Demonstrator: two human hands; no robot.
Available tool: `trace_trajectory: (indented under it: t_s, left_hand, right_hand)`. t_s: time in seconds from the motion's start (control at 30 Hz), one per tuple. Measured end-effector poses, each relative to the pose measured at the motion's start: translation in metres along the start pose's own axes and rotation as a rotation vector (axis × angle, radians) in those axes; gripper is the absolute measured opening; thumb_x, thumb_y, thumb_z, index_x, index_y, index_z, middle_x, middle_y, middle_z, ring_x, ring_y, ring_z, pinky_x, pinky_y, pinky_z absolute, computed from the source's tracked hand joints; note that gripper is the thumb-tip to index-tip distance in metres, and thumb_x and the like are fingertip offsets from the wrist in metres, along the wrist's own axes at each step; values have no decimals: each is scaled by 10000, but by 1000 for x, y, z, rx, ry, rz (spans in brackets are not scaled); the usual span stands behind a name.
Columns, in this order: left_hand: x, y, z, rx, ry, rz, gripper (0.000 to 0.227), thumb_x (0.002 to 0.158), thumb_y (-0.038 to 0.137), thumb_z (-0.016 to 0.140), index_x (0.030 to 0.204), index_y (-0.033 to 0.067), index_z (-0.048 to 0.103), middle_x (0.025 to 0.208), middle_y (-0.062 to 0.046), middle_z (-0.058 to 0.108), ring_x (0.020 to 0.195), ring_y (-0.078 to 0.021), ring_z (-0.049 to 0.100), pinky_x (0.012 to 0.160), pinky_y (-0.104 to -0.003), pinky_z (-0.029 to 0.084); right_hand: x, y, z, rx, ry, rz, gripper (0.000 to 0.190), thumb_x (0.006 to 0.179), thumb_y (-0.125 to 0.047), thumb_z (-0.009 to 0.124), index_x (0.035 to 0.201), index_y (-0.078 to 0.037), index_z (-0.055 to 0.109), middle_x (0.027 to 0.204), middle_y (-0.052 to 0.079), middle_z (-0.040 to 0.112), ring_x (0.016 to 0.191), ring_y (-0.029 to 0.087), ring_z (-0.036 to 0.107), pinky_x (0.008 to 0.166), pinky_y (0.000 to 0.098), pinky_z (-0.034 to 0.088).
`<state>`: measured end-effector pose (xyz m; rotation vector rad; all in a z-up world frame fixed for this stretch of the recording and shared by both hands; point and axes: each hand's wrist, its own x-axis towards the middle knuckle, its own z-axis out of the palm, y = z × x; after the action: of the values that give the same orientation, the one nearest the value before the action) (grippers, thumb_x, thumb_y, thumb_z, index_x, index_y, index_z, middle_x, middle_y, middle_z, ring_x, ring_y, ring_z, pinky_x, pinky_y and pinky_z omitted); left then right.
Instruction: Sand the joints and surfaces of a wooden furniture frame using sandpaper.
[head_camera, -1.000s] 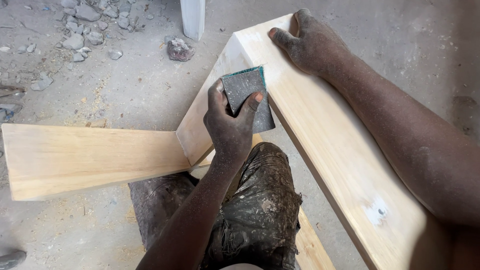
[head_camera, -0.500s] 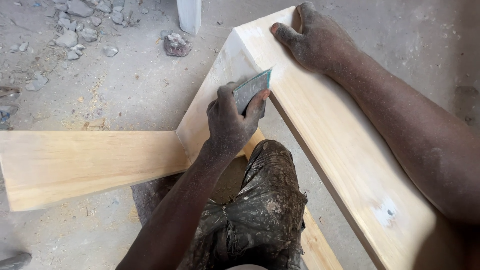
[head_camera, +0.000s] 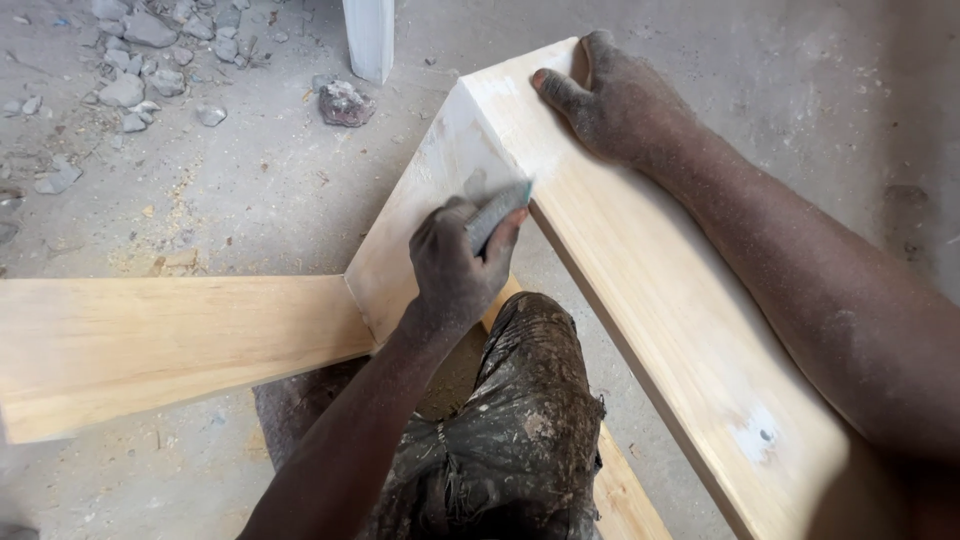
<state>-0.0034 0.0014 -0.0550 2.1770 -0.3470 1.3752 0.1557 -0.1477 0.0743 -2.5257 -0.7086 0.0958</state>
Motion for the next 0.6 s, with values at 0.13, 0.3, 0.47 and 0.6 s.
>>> trace_trajectory:
  t_s: [0.13,0.3,0.47,0.6]
  left_hand:
    - [-9,10,-9,35,-7,-38,354,988,157,787,1059,51,457,884,-106,689,760,-198,741,638,-335,643]
    - [5,11,10,16,79,-16,352,998,157,786,1068,51,458,873,-86,656,775,-198,719,680,-325,649]
    - [-5,18,-10,134,35,2,343,976,142,802,1021,55,473,804,-64,620,691,-186,665,613,-342,578]
    - [5,21,3,102,62,-36,324,973,147,798,1007,67,486,798,-55,606,720,-188,664,624,-350,578]
  right_hand:
    - [-1,0,3,-55,-3,-1,696,1034,-623,515,1391,-26,504,1107,308,684,990,406,717,808,575,579]
    - [1,3,5,-41,-2,-5,699,1023,-623,519,1388,-28,498,1111,300,681,984,401,720,815,563,584]
    - [-2,-5,4,-37,-29,36,710,1018,-614,506,1421,-30,467,1130,307,671,987,415,725,824,561,590]
    - [13,15,15,-96,49,-51,722,1042,-615,531,1428,-10,459,1132,325,663,998,449,695,819,596,556]
